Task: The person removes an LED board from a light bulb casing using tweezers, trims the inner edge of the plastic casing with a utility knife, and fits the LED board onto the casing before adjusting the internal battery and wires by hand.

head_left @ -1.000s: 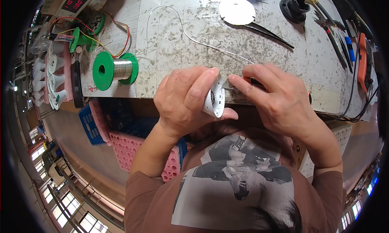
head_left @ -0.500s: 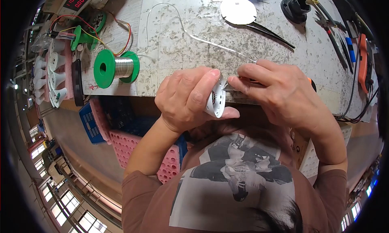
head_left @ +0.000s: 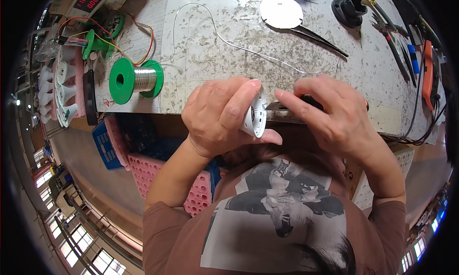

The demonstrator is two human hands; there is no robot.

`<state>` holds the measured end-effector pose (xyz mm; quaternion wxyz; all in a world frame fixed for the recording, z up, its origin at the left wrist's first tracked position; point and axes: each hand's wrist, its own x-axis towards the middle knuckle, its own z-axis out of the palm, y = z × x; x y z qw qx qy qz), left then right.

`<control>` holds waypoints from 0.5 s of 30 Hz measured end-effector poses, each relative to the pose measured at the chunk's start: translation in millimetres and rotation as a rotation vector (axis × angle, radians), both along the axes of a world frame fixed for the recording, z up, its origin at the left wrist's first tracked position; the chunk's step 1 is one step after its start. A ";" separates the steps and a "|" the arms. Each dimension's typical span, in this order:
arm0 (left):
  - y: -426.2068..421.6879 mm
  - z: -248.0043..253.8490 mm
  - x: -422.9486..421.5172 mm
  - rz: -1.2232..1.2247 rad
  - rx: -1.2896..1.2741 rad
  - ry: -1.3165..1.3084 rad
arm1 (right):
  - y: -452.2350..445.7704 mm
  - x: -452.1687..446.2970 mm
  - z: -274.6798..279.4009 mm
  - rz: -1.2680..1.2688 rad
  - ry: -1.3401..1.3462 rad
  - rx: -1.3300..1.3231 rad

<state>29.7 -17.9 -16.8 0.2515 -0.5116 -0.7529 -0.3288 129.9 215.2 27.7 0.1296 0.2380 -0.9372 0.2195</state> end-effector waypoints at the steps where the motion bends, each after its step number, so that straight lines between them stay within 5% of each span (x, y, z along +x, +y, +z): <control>1: -0.6 0.4 0.3 0.000 0.001 -0.003 | -1.1 3.8 3.6 -0.030 -0.012 0.020; 15: -0.5 -4.2 4.6 0.040 0.011 -0.001 | -22.2 21.4 -3.7 -0.050 0.113 0.023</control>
